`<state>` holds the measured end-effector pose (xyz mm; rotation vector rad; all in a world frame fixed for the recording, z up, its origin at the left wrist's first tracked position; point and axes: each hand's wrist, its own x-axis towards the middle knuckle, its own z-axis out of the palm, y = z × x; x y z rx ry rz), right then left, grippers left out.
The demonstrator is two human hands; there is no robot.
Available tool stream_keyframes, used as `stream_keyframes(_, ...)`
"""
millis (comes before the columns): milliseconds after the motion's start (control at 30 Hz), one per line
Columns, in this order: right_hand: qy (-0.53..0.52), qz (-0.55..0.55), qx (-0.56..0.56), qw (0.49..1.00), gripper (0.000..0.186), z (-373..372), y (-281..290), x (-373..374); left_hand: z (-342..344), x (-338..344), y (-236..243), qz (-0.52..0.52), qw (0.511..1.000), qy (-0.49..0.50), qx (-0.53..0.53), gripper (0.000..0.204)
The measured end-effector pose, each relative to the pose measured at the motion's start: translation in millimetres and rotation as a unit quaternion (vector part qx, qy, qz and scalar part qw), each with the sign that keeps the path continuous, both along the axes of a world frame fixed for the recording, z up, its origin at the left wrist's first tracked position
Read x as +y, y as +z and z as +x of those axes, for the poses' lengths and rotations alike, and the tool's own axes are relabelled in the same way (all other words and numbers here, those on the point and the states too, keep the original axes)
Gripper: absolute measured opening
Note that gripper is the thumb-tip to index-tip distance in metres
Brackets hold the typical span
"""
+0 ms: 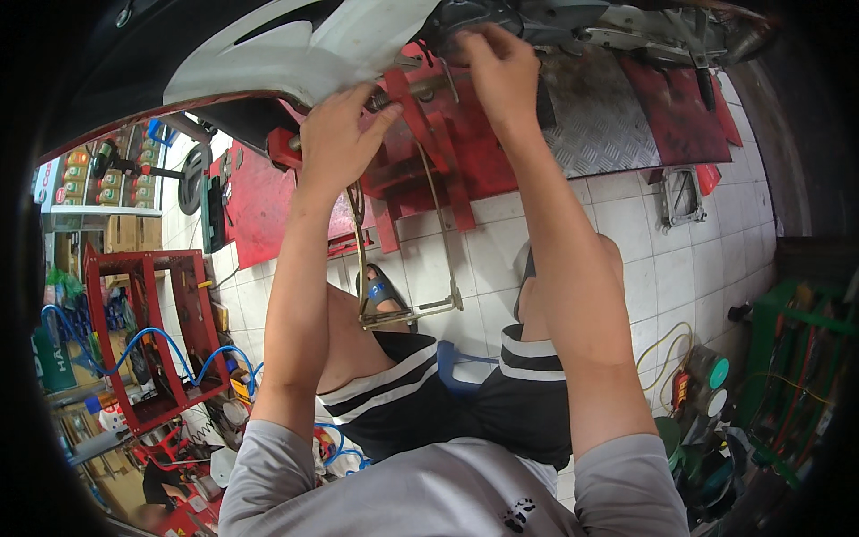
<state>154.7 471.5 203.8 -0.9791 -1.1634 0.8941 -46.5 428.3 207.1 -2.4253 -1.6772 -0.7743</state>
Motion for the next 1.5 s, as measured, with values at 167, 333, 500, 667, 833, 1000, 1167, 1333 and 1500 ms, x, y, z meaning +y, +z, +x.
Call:
stream_keyframes(167, -0.001, 0.000, -0.007, 1.000, 0.028, 6.0, 3.1, -1.8, -2.6, 1.3, -5.6, 0.028, 1.000, -0.007, -0.005, 0.049)
stream_keyframes(333, -0.032, 0.020, -0.040, 0.999, 0.025, 4.3, -4.1, -0.6, -5.2, -2.4, -6.8, 0.034, 0.999, 0.010, 0.002, 0.047)
stream_keyframes(500, -0.028, 0.081, -0.011, 0.996, 0.026, 2.5, 0.2, -0.1, -0.7, -2.6, -8.6, 0.055, 0.998, 0.008, -0.018, 0.044)
stream_keyframes(667, -0.101, 0.033, -0.080, 0.991, 0.030, 18.0, -2.3, -8.4, -4.5, -1.7, -14.4, 0.045, 0.998, 0.022, -0.025, 0.043)
stream_keyframes(833, 0.013, 0.047, 0.023, 0.999, 0.031, -3.3, 0.9, -6.9, -2.5, 0.0, -15.1, 0.025, 0.999, 0.042, -0.016, 0.051)
stream_keyframes(1000, -0.015, 0.090, -0.016, 0.996, 0.030, 11.0, 0.3, -13.2, -2.6, 0.6, -14.7, 0.028, 0.998, 0.042, -0.023, 0.052)
stream_keyframes(1167, -0.007, 0.056, 0.016, 0.998, 0.028, 3.5, -1.1, -9.2, -2.2, 1.0, -15.2, 0.028, 0.998, 0.044, -0.021, 0.053)
stream_keyframes(1333, -0.010, 0.038, 0.039, 0.998, 0.027, 4.2, -2.4, -8.1, -2.2, -2.0, -14.3, 0.027, 0.998, 0.054, -0.008, 0.050)
stream_keyframes(1500, 0.012, 0.004, 0.043, 0.999, 0.032, 8.7, -2.6, -6.7, -2.8, -1.9, -12.6, 0.013, 0.999, 0.048, -0.010, 0.050)
